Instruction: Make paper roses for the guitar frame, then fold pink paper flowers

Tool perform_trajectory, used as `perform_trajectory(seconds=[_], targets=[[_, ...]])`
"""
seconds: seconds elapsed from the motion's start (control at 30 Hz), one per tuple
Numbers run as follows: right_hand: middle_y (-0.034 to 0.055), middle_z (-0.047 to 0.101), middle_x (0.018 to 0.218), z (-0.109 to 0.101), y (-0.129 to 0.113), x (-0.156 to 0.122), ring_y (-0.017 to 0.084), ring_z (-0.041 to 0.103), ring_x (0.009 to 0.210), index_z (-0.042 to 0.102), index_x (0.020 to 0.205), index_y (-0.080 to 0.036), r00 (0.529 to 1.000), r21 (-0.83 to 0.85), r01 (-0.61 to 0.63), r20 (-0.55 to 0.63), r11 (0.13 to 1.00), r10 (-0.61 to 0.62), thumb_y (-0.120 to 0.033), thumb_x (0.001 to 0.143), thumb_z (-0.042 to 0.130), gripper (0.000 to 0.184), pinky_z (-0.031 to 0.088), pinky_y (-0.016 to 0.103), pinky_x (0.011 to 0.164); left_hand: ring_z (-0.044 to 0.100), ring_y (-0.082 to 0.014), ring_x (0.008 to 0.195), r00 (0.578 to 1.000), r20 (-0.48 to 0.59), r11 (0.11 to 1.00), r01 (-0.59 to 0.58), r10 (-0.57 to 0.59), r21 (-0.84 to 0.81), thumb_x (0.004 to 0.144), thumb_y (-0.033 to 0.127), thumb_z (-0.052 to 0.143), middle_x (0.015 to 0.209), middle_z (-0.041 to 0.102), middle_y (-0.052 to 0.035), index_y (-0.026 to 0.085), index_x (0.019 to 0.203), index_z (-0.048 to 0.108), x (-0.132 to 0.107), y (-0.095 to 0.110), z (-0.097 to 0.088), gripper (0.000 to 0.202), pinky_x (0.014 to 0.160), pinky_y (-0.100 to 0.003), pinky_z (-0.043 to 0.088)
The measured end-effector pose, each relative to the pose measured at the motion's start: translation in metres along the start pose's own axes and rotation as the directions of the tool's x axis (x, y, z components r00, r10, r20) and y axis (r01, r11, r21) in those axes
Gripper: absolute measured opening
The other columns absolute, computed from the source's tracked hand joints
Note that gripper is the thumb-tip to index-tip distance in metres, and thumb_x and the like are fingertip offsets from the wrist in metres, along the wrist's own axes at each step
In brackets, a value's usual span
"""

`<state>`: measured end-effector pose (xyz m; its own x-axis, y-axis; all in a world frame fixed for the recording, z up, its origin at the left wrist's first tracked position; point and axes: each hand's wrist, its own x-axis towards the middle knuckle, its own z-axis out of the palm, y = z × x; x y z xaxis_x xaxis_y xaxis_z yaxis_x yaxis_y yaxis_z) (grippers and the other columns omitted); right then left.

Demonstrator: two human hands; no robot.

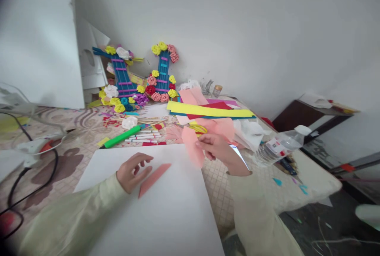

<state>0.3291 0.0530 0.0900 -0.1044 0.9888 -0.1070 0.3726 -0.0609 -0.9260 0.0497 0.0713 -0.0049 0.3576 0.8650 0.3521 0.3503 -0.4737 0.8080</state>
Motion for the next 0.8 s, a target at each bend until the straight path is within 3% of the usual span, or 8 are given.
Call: perform_trajectory(seconds=[0.07,0.13,0.27,0.3,0.37,0.5,0.63,0.8], targets=[[-0.0043,0.05,0.049,0.025,-0.01,0.005,0.007,0.044,0.036,0.054,0.074,-0.015,0.993,-0.009,0.121,-0.016,0.993,-0.121,-0.037,0.074,0.058,0.022,0.034,0.019,0.034,0.05,-0.0126,0.061,0.996,-0.001,0.976,0.091,-0.093,-0.2,0.073,0.037,0.05,0.076,0.058,-0.0071,0.014,0.086,0.061,0.001,0.007,-0.004,0.029,0.05,-0.023,0.039],[0.0016,0.061,0.065,0.052,-0.017,0.01,0.012,0.057,0.052,0.056,0.077,-0.016,0.94,-0.082,0.334,-0.04,0.939,-0.338,-0.033,0.076,0.056,0.016,0.046,0.023,0.044,0.05,-0.0135,0.059,0.971,0.068,0.839,0.231,-0.227,-0.493,0.073,0.048,0.046,0.073,0.059,-0.0084,0.012,0.085,0.061,0.003,0.013,-0.008,0.04,0.048,-0.024,0.038],[0.0054,0.061,0.101,0.092,-0.016,0.019,0.017,0.056,0.096,0.059,0.092,-0.019,0.656,-0.381,0.73,0.156,0.568,-0.738,-0.017,0.083,0.047,0.015,0.048,0.031,0.082,0.055,-0.0173,0.063,0.892,0.25,0.418,0.405,-0.377,-0.813,0.063,0.063,0.048,0.072,0.063,-0.0101,0.011,0.079,0.064,0.008,0.017,-0.014,0.058,0.053,-0.026,0.041],[0.0052,0.061,0.104,0.098,-0.013,0.021,0.017,0.055,0.098,0.058,0.095,-0.019,0.593,-0.426,0.774,0.228,0.469,-0.772,-0.014,0.084,0.045,0.018,0.046,0.032,0.085,0.056,-0.0175,0.065,0.88,0.249,0.386,0.411,-0.404,-0.826,0.06,0.062,0.053,0.071,0.064,-0.009,0.011,0.076,0.065,0.008,0.017,-0.015,0.055,0.057,-0.027,0.042],[0.0056,0.06,0.106,0.104,-0.007,0.025,0.016,0.055,0.098,0.057,0.097,-0.02,0.527,-0.478,0.808,0.322,0.345,-0.786,-0.011,0.084,0.043,0.021,0.046,0.031,0.084,0.056,-0.0149,0.064,0.867,0.214,0.396,0.408,-0.45,-0.823,0.056,0.051,0.065,0.067,0.064,-0.0049,0.012,0.072,0.066,0.008,0.016,-0.016,0.043,0.06,-0.024,0.042],[0.0075,0.055,0.114,0.106,0.003,0.031,0.016,0.054,0.098,0.056,0.098,-0.019,0.527,-0.496,0.802,0.323,0.333,-0.786,-0.009,0.083,0.043,0.023,0.048,0.029,0.08,0.05,-0.008,0.053,0.85,0.16,0.439,0.41,-0.503,-0.799,0.052,0.031,0.073,0.057,0.059,0.0013,0.012,0.066,0.063,0.007,0.016,-0.015,0.025,0.055,-0.02,0.04],[0.0067,0.054,0.113,0.106,0.007,0.035,0.013,0.056,0.094,0.054,0.101,-0.021,0.541,-0.488,0.791,0.275,0.369,-0.795,-0.005,0.083,0.04,0.028,0.049,0.024,0.073,0.051,-0.0083,0.053,0.838,0.156,0.46,0.432,-0.523,-0.776,0.054,0.032,0.071,0.056,0.057,0.0016,0.011,0.065,0.062,0.005,0.018,-0.016,0.026,0.054,-0.021,0.042],[0.0054,0.059,0.102,0.105,0.012,0.034,0.012,0.058,0.088,0.056,0.098,-0.02,0.525,-0.558,0.78,0.336,0.284,-0.782,-0.006,0.083,0.04,0.026,0.047,0.025,0.072,0.051,-0.0082,0.051,0.834,0.177,0.548,0.487,-0.522,-0.68,0.058,0.034,0.068,0.057,0.059,0.0004,0.011,0.071,0.061,0.003,0.018,-0.016,0.028,0.047,-0.018,0.039]])
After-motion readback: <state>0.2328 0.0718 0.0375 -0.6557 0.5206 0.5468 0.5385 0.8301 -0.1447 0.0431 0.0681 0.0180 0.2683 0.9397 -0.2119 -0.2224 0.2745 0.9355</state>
